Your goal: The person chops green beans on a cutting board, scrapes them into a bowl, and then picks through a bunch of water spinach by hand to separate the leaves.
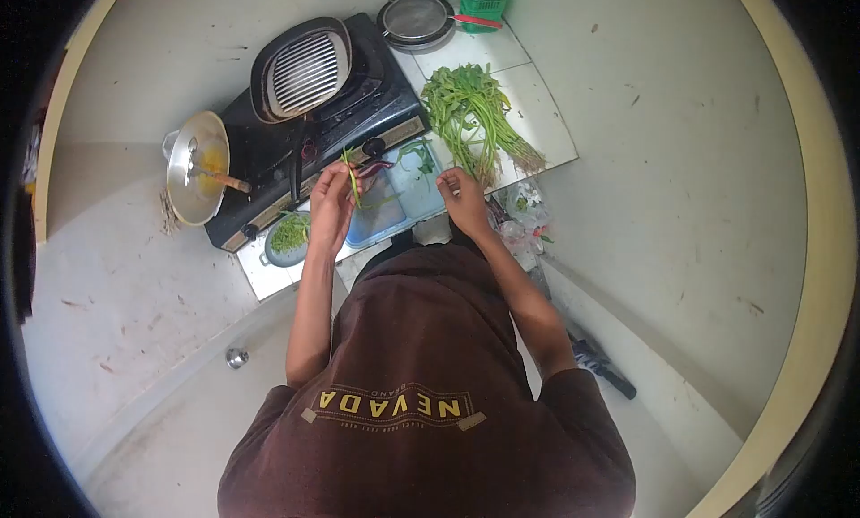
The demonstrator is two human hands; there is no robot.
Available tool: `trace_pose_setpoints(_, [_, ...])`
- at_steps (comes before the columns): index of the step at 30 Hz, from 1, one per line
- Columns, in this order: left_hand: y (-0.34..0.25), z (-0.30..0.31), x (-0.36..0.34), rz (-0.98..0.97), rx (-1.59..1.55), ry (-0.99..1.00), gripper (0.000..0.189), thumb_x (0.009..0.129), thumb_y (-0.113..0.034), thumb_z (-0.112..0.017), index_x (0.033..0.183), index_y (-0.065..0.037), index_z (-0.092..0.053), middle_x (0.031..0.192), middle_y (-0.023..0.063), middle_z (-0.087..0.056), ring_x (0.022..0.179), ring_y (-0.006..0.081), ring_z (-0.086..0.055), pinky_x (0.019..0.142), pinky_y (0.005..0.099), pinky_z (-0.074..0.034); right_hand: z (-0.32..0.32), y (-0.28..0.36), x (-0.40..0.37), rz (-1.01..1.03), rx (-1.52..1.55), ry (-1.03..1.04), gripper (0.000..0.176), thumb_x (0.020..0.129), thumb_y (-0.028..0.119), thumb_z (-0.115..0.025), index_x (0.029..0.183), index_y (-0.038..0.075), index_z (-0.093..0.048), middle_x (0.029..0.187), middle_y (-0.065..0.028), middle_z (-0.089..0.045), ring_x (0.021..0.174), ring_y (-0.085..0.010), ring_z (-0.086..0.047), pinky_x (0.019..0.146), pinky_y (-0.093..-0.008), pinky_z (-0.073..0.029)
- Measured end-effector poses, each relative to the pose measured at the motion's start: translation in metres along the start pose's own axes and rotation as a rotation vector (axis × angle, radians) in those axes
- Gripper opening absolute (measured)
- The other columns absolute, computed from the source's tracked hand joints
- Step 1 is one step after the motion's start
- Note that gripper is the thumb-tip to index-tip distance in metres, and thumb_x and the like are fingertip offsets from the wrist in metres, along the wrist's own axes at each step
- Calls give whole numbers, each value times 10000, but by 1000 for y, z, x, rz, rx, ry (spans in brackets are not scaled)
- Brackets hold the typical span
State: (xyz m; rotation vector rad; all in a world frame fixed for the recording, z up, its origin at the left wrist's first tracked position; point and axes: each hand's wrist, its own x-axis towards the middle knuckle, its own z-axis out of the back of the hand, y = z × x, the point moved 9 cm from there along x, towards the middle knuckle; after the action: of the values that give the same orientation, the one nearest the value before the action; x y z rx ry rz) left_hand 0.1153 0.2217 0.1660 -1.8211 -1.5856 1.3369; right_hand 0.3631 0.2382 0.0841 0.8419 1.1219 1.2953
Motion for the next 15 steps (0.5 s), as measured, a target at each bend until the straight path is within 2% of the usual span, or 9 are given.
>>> trace_pose_setpoints(2, [-1,4,-4,-12,56,-13,131,1016,-117,-594,1105,-21,-607,970,53,-648,856,119,-613,780,255,-510,-14,-33,9,-35,-39,59,145,952,147,-675,988,7,-659,823,-50,-688,768,-132,-652,683,-300,-515])
trace_pose_setpoints(5, [0,9,-3,-2,109,29,131,1011,-110,-600,1103,-17,-602,966,46,-643,845,112,-607,769,250,-505,-31,-36,22,86,-52,62,140,937,146,-687,983,16,-665,843,-69,-699,756,-154,-664,662,-305,-516])
trace_pose_setpoints(8, [-12,7,-8,-26,140,45,135,1004,-107,-610,1098,-11,-607,964,38,-640,831,104,-596,752,240,-491,-44,-22,39,128,-61,75,104,884,104,-708,942,25,-676,878,-97,-719,754,-241,-698,665,-357,-537])
trace_pose_setpoints(11, [-24,2,-17,-94,186,33,143,1002,-110,-616,1087,3,-636,960,30,-634,828,93,-580,740,231,-474,-51,-36,54,153,-158,86,126,904,128,-705,950,17,-670,842,-92,-709,722,-206,-678,650,-322,-526])
trace_pose_setpoints(12, [-27,-2,-21,-118,216,7,147,1002,-111,-617,1084,7,-649,959,27,-632,832,88,-574,738,228,-468,-58,-58,58,214,-241,109,168,890,143,-723,988,18,-667,920,-98,-700,700,-214,-668,657,-333,-527])
trace_pose_setpoints(15, [-30,-8,-33,-192,350,-64,192,1010,-127,-611,1102,16,-702,1016,36,-622,839,85,-565,767,227,-466,-57,-54,50,223,-411,154,225,884,166,-736,1038,22,-657,1019,-103,-674,710,-214,-664,662,-338,-528])
